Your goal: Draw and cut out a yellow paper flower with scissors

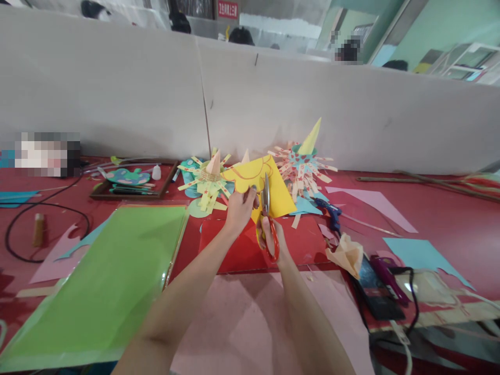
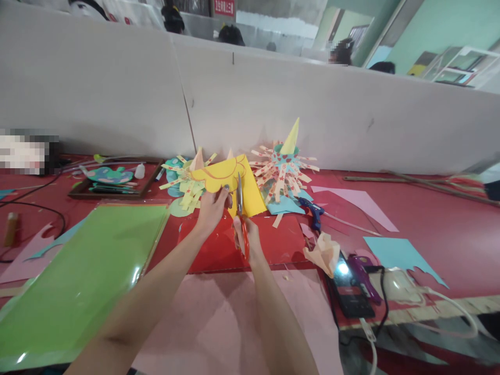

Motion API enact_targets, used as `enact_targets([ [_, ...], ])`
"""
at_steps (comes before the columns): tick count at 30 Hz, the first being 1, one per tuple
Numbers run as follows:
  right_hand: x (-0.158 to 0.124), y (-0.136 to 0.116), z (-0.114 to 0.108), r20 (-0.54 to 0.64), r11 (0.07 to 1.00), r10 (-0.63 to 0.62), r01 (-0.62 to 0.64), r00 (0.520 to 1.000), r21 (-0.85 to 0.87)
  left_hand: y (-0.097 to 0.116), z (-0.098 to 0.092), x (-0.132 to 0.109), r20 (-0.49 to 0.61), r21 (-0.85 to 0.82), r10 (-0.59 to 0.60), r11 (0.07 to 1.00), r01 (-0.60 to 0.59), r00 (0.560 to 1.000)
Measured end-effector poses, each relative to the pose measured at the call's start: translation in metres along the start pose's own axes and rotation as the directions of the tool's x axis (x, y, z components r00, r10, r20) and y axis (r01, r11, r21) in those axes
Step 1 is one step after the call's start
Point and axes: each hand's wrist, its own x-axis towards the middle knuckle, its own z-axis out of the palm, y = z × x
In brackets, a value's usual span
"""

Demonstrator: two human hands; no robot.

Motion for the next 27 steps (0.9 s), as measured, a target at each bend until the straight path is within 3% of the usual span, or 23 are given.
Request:
enact_targets([
  [9,-0.0001,0.0026,-0.0005,0.004,0.999,0.038,-0.038,0.999,0.0,0.0034,-0.0044,0.0047,-0.055,-0.061,-0.02,0.998,0.016,0.998],
  [27,-0.0018,-0.0052,0.002,-0.015,0.997,0.078,-0.078,0.997,0.01,0.0039,-0.0057,0.0047,-0.057,-0.048,-0.011,0.999,0.009,0.998],
])
